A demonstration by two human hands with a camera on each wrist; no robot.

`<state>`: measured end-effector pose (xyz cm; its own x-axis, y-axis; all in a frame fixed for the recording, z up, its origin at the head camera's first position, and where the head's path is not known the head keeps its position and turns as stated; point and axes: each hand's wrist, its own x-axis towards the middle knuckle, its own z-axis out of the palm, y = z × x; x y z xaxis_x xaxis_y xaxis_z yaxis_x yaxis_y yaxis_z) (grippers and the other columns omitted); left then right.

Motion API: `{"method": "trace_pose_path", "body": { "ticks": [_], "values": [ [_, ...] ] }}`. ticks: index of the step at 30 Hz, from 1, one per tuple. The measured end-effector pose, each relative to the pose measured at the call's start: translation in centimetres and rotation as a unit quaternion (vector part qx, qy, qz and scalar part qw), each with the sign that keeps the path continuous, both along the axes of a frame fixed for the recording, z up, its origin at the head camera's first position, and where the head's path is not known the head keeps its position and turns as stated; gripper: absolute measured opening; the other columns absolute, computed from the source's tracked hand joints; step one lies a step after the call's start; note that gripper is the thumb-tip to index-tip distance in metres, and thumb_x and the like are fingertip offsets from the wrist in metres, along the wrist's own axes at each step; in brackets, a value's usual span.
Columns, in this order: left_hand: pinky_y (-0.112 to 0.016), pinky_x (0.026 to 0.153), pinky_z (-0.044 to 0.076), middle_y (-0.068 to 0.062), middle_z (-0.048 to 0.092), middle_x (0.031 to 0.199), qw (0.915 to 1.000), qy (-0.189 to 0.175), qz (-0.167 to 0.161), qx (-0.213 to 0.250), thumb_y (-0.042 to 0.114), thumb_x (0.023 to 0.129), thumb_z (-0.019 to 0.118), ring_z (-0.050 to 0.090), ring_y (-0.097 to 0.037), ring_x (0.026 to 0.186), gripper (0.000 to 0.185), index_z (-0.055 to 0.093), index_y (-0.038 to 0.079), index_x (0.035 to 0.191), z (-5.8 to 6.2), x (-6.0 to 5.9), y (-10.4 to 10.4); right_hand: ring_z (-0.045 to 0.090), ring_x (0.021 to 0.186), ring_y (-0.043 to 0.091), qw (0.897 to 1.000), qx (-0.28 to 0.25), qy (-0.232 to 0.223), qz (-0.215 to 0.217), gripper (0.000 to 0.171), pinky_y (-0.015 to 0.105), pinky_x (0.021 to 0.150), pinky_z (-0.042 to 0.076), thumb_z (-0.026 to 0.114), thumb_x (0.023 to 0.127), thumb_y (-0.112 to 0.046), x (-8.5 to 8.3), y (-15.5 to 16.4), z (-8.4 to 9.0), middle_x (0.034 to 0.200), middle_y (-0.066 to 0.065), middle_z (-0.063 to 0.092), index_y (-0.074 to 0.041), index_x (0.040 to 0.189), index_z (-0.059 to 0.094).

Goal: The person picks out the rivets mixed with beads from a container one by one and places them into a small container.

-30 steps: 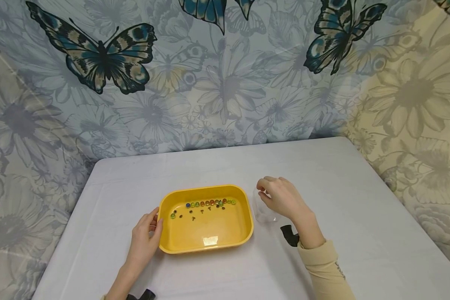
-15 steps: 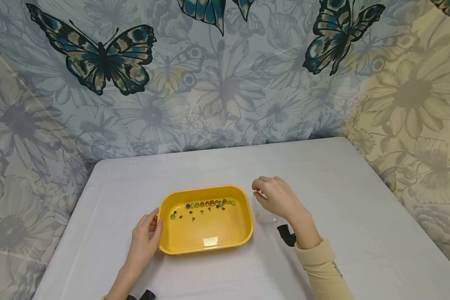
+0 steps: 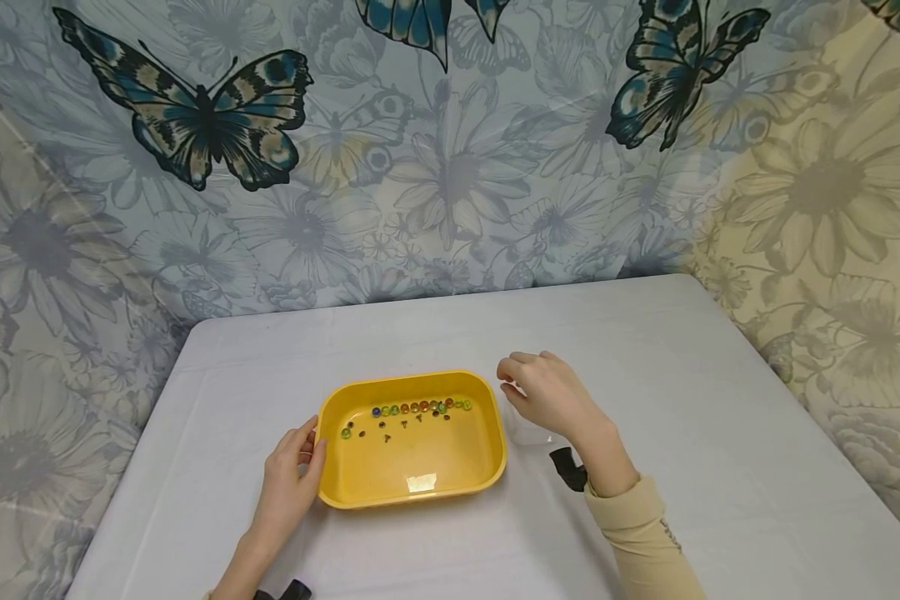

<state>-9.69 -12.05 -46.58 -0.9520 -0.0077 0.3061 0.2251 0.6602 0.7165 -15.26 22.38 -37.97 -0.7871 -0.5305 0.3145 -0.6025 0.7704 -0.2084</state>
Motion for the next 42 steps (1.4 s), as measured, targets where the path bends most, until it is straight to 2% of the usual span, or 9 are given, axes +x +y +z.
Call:
{"method": "trace_pose_path", "body": {
  "ticks": [7, 15, 42],
  "values": [
    [-0.025, 0.065, 0.05, -0.007, 0.054, 0.088, 1.0, -0.004, -0.002, -0.001, 0.003, 0.089, 0.059, 0.051, -0.013, 0.075, 0.04, 0.051, -0.01, 0.125, -0.1, 0.0, 0.0, 0.058, 0.068, 0.014, 1.0, 0.003, 0.008, 0.01, 0.011, 0.031, 0.065, 0.046, 0.073, 0.076, -0.003, 0.1, -0.3, 0.0, 0.079, -0.001, 0.062, -0.009, 0.082, 0.065],
    [-0.025, 0.064, 0.051, -0.007, 0.054, 0.087, 1.0, 0.007, -0.003, 0.0, 0.003, 0.088, 0.059, 0.051, -0.013, 0.075, 0.039, 0.051, -0.01, 0.124, 0.0, 0.1, 0.1, 0.057, 0.069, 0.012, 1.0, 0.011, 0.017, 0.013, 0.011, 0.03, 0.065, 0.045, 0.072, 0.076, -0.003, 0.2, -0.7, 0.2, 0.079, -0.002, 0.062, -0.01, 0.081, 0.064],
    [-0.026, 0.064, 0.051, -0.007, 0.054, 0.088, 1.0, 0.0, 0.0, -0.004, 0.004, 0.089, 0.059, 0.051, -0.013, 0.075, 0.039, 0.051, -0.009, 0.125, -0.1, 0.0, -0.1, 0.049, 0.063, 0.009, 0.998, 0.051, 0.0, 0.039, 0.008, 0.028, 0.065, 0.043, 0.072, 0.079, -0.009, 0.0, -3.2, 0.4, 0.078, -0.003, 0.062, -0.01, 0.083, 0.065]
  ]
}}
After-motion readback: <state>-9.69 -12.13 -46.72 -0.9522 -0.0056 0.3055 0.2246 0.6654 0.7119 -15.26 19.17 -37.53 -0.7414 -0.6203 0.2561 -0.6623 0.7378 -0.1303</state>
